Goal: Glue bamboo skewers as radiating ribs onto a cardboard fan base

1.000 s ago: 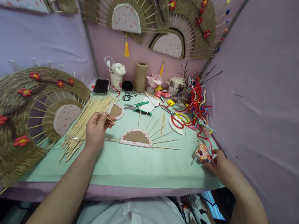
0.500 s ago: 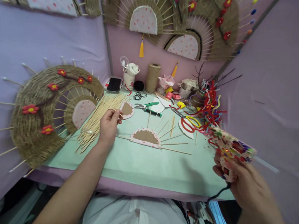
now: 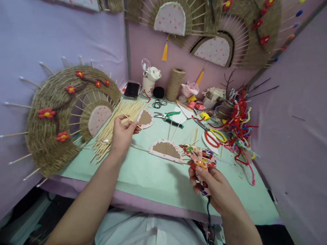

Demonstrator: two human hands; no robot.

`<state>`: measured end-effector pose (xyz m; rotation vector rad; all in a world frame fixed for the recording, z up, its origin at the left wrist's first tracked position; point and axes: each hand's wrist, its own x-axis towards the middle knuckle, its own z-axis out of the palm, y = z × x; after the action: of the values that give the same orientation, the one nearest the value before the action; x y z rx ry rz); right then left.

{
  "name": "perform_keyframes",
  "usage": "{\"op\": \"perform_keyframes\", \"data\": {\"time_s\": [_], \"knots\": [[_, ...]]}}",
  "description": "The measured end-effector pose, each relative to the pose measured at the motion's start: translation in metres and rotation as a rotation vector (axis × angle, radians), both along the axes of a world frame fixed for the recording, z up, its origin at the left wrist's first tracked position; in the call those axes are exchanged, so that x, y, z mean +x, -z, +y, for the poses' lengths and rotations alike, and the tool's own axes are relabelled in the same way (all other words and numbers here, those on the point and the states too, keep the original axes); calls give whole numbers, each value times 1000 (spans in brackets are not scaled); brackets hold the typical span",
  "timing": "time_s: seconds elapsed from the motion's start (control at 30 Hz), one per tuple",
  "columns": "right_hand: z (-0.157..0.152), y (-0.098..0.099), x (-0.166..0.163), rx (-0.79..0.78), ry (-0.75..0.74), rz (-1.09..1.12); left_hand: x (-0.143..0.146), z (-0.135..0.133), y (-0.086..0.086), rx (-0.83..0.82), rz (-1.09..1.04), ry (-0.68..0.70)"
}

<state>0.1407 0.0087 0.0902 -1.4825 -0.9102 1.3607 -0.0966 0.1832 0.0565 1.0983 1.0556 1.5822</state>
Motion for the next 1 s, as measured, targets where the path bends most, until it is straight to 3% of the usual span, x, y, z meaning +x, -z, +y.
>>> {"op": "perform_keyframes", "data": {"time_s": [0.1,0.43,0.5,0.7,1.0], "knots": [[9,-2,-10,-47,-123,-53,-5,-3,-2,44,46,-62],[34,11,-32,-98,-198,-67,-7,-4,8,89,184,-10],[35,12,-34,-83,-198,-81,-12,-1,7,90,183,-56],[32,13,-33,-86,-226,-99,-30,6,-2,161,27,-366],[24,18,-39,-112,-206,-98,-24,3,-1,189,46,-341]]}}
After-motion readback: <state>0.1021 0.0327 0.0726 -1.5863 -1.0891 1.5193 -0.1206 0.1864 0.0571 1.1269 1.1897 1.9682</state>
